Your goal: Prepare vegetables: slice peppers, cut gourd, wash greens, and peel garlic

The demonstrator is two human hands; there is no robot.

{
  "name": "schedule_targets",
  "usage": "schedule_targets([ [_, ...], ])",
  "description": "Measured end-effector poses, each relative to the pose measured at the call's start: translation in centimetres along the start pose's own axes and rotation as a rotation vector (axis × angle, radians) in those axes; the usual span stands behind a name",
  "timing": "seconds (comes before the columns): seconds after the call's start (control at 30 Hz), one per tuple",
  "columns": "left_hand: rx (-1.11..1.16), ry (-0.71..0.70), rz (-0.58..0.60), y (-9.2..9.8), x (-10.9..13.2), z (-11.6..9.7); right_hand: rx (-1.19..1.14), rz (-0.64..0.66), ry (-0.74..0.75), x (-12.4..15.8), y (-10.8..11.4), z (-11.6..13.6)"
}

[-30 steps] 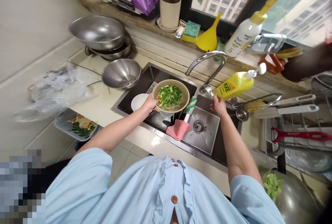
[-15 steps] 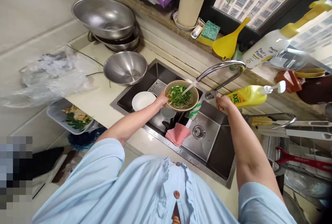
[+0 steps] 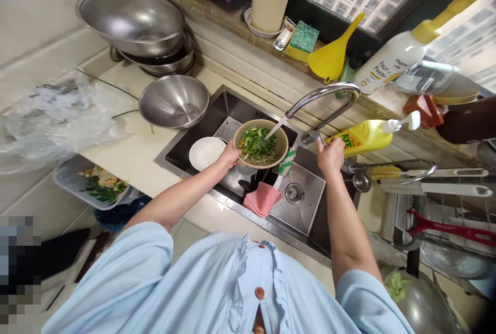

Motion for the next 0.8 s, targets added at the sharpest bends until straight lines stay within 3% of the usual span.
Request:
schedule_targets([
  [0.13, -0.016, 0.003, -0.015, -0.8, -0.2, -0.8, 0.108, 0.245, 0.060, -2.4, -3.6, 0.2],
  [0.27, 0.036, 0.035, 0.053, -1.4, -0.2, -0.8, 0.187, 0.235, 0.132, -3.4, -4.4, 0.2],
  [0.4, 0.177, 0.147, 0.160, -1.9, 0.3, 0.5, 0.175, 0.119, 0.219, -2.2, -2.1, 1.2],
  [0.5, 0.104, 0.114, 0.118, -1.4, 0.9, 0.8, 0.041, -0.026, 0.343, -0.4, 0.6, 4.8],
  [0.57, 0.023, 0.082, 0.067, -1.2, 1.3, 0.7, -0.094, 0.127, 0.497, 1.2, -0.5, 8.7],
  [0.63, -0.026, 0.051, 0.039, -1.4, 1.9, 0.1, -0.128, 0.394, 0.595, 3.0, -3.5, 12.4],
  [0.7, -0.041, 0.010, 0.034, -1.9, 2.3, -0.7, -0.051, 0.585, 0.559, 4.2, -6.9, 14.6],
  [0.8, -0.028, -0.074, 0.036, -2.5, 2.4, -2.1, 0.085, 0.702, 0.529, 6.0, -10.5, 16.4],
])
Point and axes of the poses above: each hand's wrist, its own x-axis away from the middle knuckle, its own y-axis out of the back of the hand, z = x × y, the point moved 8 cm from there along -x, towards the middle knuckle, and after that the axes turned 5 degrees about -z, right-handed, at the moved point
